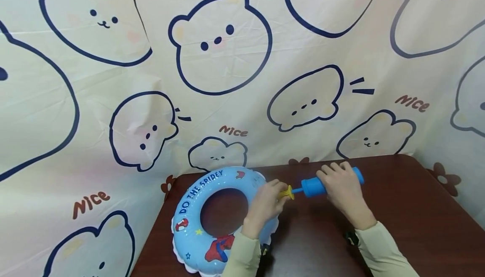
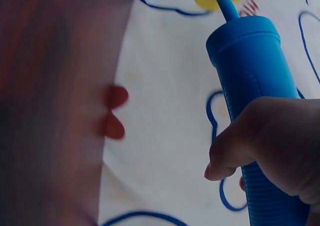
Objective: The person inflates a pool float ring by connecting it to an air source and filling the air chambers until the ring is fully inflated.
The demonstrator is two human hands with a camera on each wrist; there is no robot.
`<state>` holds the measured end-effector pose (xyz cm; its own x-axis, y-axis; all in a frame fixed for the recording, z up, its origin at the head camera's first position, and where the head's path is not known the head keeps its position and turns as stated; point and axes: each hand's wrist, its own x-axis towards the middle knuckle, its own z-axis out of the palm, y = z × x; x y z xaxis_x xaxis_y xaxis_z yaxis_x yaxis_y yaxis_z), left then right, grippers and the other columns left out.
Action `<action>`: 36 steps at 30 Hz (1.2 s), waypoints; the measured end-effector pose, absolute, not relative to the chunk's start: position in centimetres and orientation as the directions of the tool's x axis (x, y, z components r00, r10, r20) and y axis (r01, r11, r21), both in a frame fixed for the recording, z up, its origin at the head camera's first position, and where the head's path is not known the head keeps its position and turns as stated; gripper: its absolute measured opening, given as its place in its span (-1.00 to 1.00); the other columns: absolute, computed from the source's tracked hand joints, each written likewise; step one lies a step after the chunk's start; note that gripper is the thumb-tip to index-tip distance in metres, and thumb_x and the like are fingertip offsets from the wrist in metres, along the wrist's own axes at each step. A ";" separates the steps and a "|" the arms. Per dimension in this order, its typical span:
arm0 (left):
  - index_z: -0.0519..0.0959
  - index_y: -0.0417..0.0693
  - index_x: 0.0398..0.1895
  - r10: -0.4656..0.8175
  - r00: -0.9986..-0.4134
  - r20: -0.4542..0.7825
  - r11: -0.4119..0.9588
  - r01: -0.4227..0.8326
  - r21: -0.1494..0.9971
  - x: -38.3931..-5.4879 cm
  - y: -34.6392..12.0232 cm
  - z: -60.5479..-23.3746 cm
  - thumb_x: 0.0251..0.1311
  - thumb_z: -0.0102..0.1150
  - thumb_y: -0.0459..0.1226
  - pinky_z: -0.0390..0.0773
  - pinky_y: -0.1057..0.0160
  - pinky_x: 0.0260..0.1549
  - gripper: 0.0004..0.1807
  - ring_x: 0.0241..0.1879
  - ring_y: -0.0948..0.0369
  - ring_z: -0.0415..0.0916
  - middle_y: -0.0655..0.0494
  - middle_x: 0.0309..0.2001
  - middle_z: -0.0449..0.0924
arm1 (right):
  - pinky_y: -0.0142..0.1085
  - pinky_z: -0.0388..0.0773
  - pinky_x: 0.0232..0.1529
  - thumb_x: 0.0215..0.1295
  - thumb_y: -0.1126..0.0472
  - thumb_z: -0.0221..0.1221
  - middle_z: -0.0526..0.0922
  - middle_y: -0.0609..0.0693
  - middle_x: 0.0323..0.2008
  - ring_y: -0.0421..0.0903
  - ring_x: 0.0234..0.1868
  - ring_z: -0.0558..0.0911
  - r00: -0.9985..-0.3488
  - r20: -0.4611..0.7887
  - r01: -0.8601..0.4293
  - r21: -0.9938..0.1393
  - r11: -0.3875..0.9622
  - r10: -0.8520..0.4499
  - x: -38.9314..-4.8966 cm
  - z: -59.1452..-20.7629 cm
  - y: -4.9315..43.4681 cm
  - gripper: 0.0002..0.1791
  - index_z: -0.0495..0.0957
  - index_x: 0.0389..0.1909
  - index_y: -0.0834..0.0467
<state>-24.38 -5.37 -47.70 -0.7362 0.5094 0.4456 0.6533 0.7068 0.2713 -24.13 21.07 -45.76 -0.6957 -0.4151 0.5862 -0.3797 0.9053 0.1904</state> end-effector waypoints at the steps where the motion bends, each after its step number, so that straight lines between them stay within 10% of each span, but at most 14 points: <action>1: 0.74 -0.01 0.01 0.510 -0.737 0.443 0.711 0.651 0.265 -24.3 -5.3 -47.7 0.32 0.51 -0.15 0.71 0.41 -0.07 -0.73 -0.18 0.27 0.68 0.16 -0.11 0.74 | 0.07 0.56 -0.06 -0.37 0.21 0.76 0.79 0.10 -0.19 0.13 -0.13 0.68 -0.694 0.583 -0.385 0.195 0.902 -0.422 -24.2 -46.0 20.6 -0.38 0.73 -0.15 0.12; 36: 0.72 -0.02 0.07 0.488 -0.787 0.377 0.677 0.614 0.405 -24.6 -6.2 -47.3 0.38 0.45 -0.16 0.71 0.35 0.02 -0.72 -0.09 0.24 0.69 0.12 -0.02 0.76 | 0.38 0.40 0.22 -0.51 0.26 0.75 0.79 0.25 -0.05 0.34 0.06 0.62 -0.737 0.643 -0.221 0.059 0.973 -0.206 -23.4 -43.5 28.3 -0.26 0.77 -0.08 0.11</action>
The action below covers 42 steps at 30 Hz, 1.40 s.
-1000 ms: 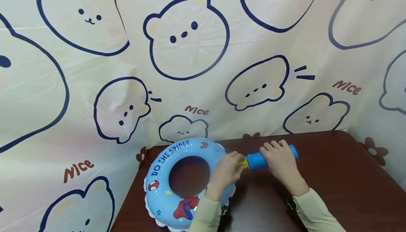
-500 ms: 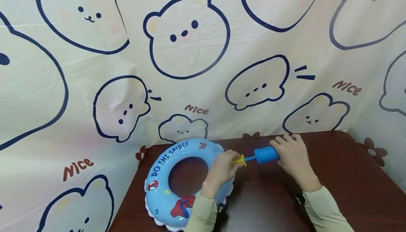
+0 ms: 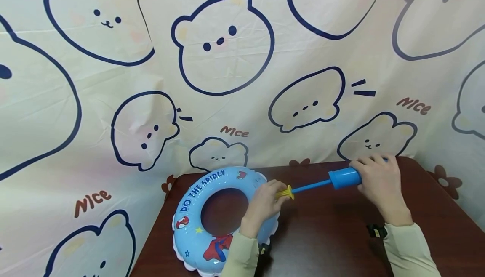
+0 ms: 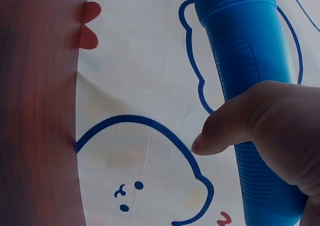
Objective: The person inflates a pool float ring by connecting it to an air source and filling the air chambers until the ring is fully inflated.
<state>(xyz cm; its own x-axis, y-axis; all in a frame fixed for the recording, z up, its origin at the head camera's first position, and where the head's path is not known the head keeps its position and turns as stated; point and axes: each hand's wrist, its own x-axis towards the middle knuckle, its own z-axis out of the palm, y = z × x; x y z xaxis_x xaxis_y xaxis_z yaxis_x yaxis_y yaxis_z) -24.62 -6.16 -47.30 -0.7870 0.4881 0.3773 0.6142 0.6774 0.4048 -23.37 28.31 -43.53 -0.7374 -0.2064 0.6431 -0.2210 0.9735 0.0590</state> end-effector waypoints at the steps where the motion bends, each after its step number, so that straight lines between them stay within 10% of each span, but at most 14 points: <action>1: 0.72 -0.02 0.06 0.490 -0.784 0.381 0.678 0.617 0.400 -24.6 -6.1 -47.3 0.37 0.45 -0.16 0.71 0.35 0.01 -0.72 -0.10 0.24 0.69 0.12 -0.02 0.77 | 0.38 0.40 0.22 -0.51 0.26 0.74 0.79 0.25 -0.05 0.34 0.06 0.61 -0.738 0.643 -0.219 0.058 0.974 -0.204 -23.3 -43.5 28.5 -0.26 0.76 -0.08 0.11; 27: 0.73 -0.03 0.07 0.497 -0.766 0.408 0.711 0.629 0.315 -24.0 -5.6 -47.1 0.29 0.53 -0.20 0.75 0.24 0.00 -0.67 -0.15 0.23 0.70 0.12 -0.05 0.76 | 0.21 0.59 0.04 -0.37 0.20 0.76 0.76 0.10 -0.15 0.16 -0.08 0.67 -0.645 0.658 -0.377 0.170 0.911 -0.389 -23.9 -47.4 18.0 -0.35 0.72 -0.12 0.07; 42: 0.72 -0.05 0.08 0.499 -0.772 0.394 0.658 0.634 0.407 -24.5 -6.3 -47.3 0.38 0.44 -0.18 0.71 0.37 -0.01 -0.71 -0.10 0.23 0.70 0.08 0.00 0.76 | 0.30 0.47 0.17 -0.51 0.18 0.82 0.80 0.17 -0.03 0.27 0.08 0.65 -0.700 0.654 -0.311 0.084 0.947 -0.287 -24.0 -44.9 24.9 -0.21 0.75 -0.05 0.06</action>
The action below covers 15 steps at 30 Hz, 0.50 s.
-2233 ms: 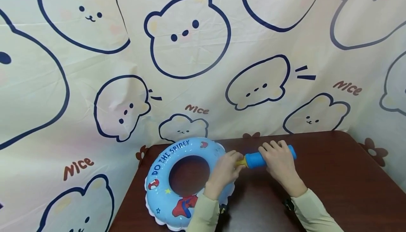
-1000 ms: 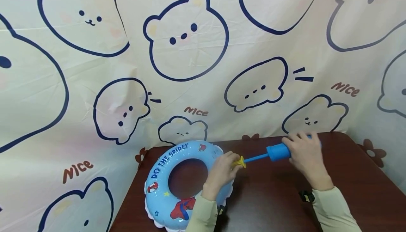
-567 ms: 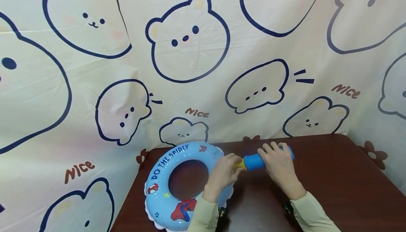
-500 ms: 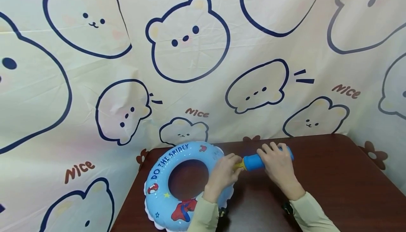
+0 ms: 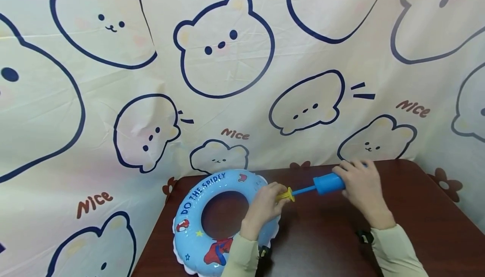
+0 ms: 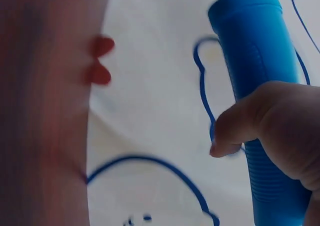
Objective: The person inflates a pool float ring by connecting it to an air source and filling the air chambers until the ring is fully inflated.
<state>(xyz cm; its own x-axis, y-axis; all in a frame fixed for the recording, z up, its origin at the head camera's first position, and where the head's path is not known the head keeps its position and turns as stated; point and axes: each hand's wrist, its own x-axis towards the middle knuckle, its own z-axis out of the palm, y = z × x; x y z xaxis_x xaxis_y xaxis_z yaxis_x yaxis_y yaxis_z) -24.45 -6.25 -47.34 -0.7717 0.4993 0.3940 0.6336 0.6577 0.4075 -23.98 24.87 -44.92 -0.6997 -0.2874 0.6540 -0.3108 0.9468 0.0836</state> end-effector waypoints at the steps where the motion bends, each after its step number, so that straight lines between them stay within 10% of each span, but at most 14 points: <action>1: 0.72 -0.05 0.08 0.498 -0.773 0.393 0.656 0.632 0.412 -24.5 -6.3 -47.4 0.37 0.45 -0.18 0.71 0.37 -0.01 -0.71 -0.10 0.23 0.70 0.09 0.00 0.76 | 0.30 0.46 0.18 -0.51 0.20 0.81 0.80 0.18 -0.03 0.27 0.08 0.64 -0.703 0.654 -0.303 0.081 0.950 -0.280 -23.9 -44.7 25.5 -0.22 0.75 -0.05 0.06; 15: 0.72 -0.01 0.09 0.492 -0.785 0.377 0.659 0.618 0.429 -24.4 -6.3 -47.4 0.36 0.46 -0.17 0.70 0.38 -0.01 -0.70 -0.10 0.26 0.70 0.12 -0.02 0.76 | 0.40 0.41 0.17 -0.47 0.28 0.73 0.76 0.28 -0.02 0.36 0.10 0.59 -0.740 0.644 -0.217 0.043 0.975 -0.193 -23.0 -43.0 29.2 -0.25 0.75 -0.03 0.12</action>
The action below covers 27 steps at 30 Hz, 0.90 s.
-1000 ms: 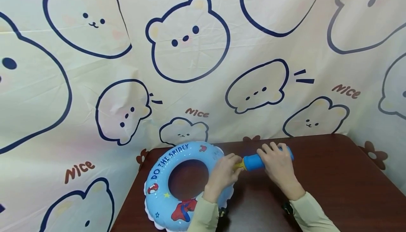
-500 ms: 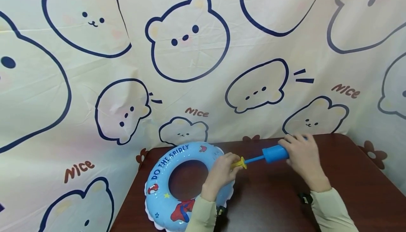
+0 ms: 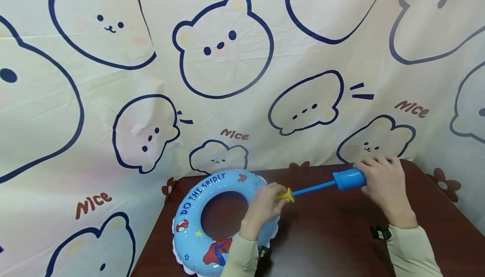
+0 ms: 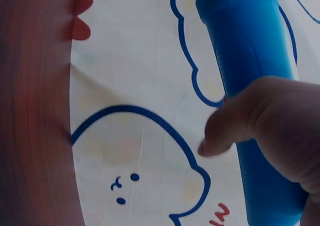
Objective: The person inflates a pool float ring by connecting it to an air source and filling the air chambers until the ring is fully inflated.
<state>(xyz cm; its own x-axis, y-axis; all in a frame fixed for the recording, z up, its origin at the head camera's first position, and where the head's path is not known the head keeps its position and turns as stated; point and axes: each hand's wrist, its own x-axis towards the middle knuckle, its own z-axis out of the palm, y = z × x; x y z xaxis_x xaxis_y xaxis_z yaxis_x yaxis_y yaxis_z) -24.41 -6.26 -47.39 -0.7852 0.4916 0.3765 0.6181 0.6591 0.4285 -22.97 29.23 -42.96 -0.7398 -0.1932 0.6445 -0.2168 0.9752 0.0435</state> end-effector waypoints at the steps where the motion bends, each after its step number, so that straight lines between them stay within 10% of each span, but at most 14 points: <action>1: 0.72 -0.01 0.09 0.492 -0.785 0.377 0.662 0.619 0.423 -24.4 -6.2 -47.4 0.36 0.46 -0.17 0.71 0.38 -0.01 -0.70 -0.11 0.26 0.70 0.13 -0.03 0.76 | 0.40 0.41 0.18 -0.47 0.27 0.74 0.76 0.28 -0.02 0.36 0.11 0.59 -0.742 0.641 -0.214 0.051 0.975 -0.197 -23.1 -43.0 29.1 -0.25 0.75 -0.03 0.13; 27: 0.74 -0.03 0.06 0.497 -0.784 0.371 0.695 0.616 0.372 -24.0 -5.8 -47.2 0.32 0.50 -0.16 0.75 0.26 -0.01 -0.69 -0.14 0.24 0.67 0.11 -0.04 0.77 | 0.18 0.53 0.07 -0.41 0.13 0.80 0.75 0.10 -0.12 0.14 -0.04 0.62 -0.708 0.600 -0.359 0.148 0.921 -0.372 -23.6 -47.7 17.7 -0.26 0.69 -0.07 0.11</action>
